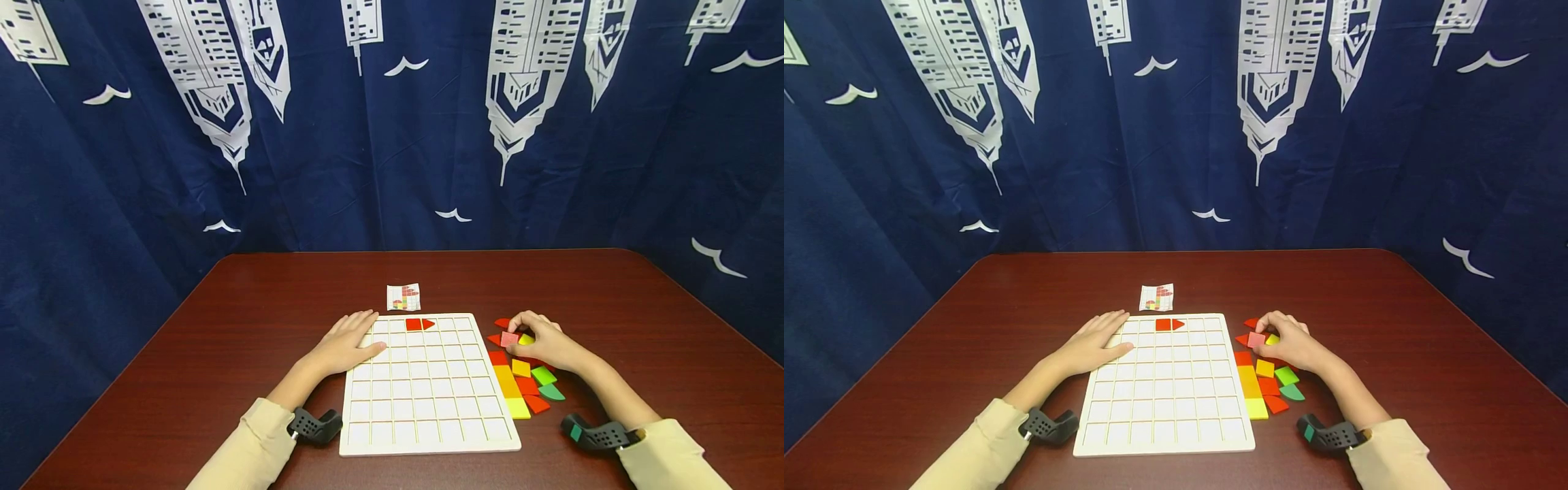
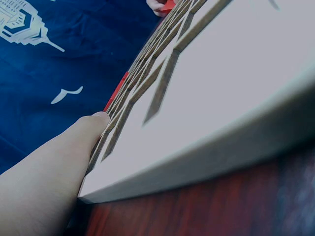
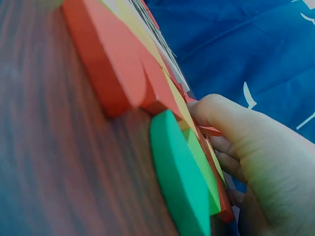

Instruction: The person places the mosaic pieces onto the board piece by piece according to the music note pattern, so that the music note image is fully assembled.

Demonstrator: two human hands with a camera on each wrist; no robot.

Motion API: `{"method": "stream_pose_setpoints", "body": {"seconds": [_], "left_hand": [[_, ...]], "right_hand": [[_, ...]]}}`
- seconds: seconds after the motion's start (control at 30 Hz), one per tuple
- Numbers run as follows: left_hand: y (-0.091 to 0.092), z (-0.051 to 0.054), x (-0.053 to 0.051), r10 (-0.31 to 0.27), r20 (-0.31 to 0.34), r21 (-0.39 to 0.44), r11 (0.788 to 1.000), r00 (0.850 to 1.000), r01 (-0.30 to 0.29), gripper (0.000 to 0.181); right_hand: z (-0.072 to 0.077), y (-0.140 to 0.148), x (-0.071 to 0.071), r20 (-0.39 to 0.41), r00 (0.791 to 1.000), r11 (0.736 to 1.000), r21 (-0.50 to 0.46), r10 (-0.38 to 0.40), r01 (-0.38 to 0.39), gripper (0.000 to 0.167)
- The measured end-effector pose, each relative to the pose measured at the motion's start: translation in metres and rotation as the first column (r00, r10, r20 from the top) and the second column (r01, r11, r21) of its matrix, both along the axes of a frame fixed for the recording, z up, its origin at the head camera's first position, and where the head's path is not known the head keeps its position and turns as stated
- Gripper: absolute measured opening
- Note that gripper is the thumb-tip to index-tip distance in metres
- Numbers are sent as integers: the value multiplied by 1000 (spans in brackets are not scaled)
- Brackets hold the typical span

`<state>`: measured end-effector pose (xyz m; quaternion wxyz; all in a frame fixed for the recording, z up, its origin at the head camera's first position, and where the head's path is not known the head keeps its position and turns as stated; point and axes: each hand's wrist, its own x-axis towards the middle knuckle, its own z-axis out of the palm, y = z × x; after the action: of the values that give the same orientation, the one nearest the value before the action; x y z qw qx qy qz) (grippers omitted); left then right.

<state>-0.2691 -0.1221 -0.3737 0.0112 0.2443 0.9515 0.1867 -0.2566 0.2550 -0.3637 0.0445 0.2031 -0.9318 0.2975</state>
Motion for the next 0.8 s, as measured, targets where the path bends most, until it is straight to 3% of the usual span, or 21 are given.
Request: {"method": "stream_pose_setpoints", "body": {"seconds": [0.4,0.8], "left_hand": [[1,1,-2,0,2,-8,1000,1000,0,71],[0,0,-1,-4,-2,-14,1000,1000,4,71]], "right_hand": [[-7,-1,-4,35,999,993,-117,-7,11,17],[-3,-8,-4,39,985,977,-131,-166,169,25]]}}
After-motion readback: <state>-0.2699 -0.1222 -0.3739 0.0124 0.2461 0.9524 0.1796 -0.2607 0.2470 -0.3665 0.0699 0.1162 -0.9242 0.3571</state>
